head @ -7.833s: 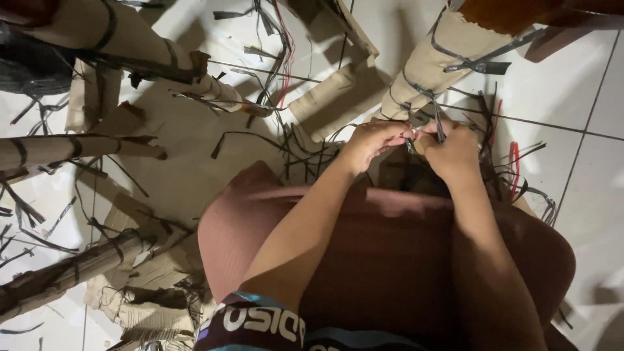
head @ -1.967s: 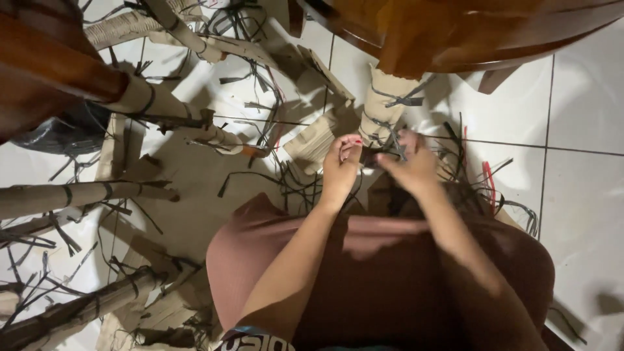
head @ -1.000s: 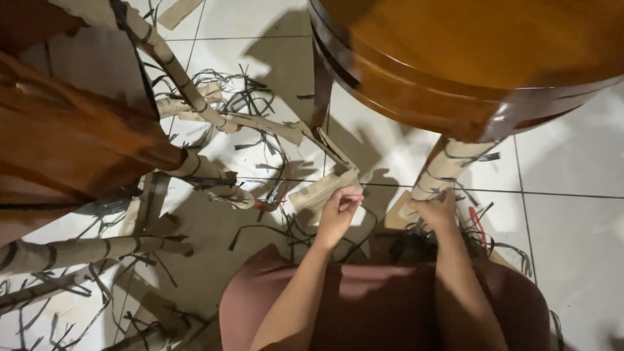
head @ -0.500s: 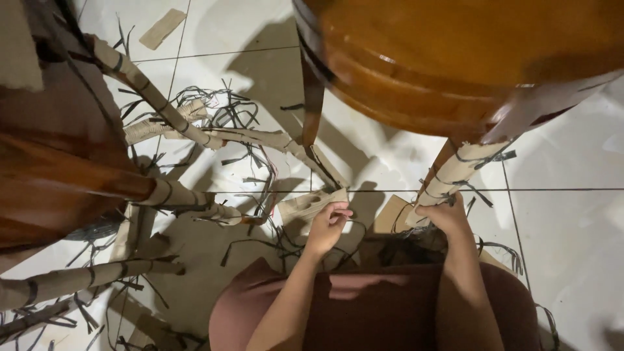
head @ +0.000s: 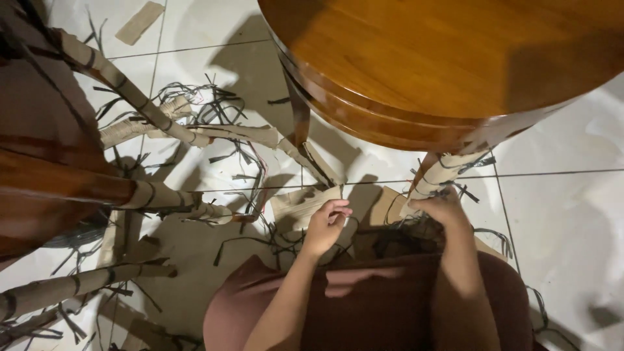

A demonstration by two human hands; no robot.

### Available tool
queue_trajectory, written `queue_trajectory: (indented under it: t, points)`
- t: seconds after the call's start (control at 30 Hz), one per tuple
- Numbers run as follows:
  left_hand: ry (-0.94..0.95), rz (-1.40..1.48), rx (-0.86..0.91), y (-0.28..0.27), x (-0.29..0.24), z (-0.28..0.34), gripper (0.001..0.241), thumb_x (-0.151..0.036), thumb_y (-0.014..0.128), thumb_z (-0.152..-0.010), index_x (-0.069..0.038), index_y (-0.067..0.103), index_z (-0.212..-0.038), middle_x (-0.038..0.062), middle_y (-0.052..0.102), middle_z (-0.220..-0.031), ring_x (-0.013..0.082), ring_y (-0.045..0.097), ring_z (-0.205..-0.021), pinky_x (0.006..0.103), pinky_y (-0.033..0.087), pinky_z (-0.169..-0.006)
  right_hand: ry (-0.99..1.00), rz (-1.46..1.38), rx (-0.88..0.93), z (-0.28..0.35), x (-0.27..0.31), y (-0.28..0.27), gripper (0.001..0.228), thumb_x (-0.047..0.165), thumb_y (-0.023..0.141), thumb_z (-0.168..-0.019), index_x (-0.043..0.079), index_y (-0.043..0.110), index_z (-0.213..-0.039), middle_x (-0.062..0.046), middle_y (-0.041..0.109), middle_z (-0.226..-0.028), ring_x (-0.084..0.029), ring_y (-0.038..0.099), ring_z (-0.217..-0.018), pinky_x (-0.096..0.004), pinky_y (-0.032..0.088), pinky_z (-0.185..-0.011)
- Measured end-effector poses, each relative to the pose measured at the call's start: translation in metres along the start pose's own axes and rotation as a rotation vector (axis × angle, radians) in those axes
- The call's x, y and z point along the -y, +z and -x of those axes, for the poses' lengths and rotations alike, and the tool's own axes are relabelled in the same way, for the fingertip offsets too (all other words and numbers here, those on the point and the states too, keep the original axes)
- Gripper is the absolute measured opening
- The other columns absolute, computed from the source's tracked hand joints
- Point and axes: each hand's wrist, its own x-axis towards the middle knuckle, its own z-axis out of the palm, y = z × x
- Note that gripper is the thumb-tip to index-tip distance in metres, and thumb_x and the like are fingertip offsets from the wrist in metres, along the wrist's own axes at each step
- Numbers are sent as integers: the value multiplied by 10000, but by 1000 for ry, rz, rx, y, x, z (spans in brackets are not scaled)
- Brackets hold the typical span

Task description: Wrapping the legs of a wooden chair with protective cardboard and securing it with plastic ties.

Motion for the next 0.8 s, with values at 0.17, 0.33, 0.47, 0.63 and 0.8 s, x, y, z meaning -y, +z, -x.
queue_trajectory:
  t: [0.17, 0.33, 0.47, 0.63, 0.8]
  points:
    - [50, -103, 58, 3, -6, 3, 323, -89, 579, -933, -100, 661, -1245, 105, 774, -1105, 306, 708, -1130, 435, 548, -983, 77, 584, 186, 59, 52, -58, 799, 478, 735, -867, -102, 592, -1397, -306, 662, -1381, -444, 572, -1357, -551, 451, -1155]
    - [52, -289, 133, 14, -2, 0, 272, -141, 593, -939, -67, 660, -1191, 163, 758, -1069, 370, 702, -1101, 482, 564, -956, -514, 173, 341, 83, 81, 9, 546, 319, 821, -830, -8, 708, -1251, -254, 729, -1183, -414, 663, -1177, -527, 499, -1039]
    - [-2, -387, 197, 15, -10, 3, 281, -210, 564, -974, -65, 649, -1199, 176, 742, -1111, 378, 681, -1142, 509, 542, -985, -256, -691, 464, 87, 154, 111, 766, 341, 772, -914, 111, 418, -1553, -250, 437, -1553, -358, 409, -1441, -590, 283, -1195]
    - [-210, -382, 275, 9, 36, -15, 418, -338, 601, -949, -34, 701, -1217, 202, 688, -1230, 435, 620, -1191, 541, 509, -998, -258, -1167, 150, 69, 224, 185, 1053, 284, 933, -787, -33, 221, -1495, -291, 322, -1425, -375, 396, -1322, -532, 300, -1112]
    - [-155, -352, 245, 21, 67, -25, 331, -361, 594, -936, -63, 699, -1036, 167, 682, -1010, 383, 635, -962, 490, 523, -823, -346, -1408, -134, 59, 242, 204, 470, 376, 956, -719, 2, 730, -891, -110, 716, -832, -170, 670, -724, -348, 600, -764]
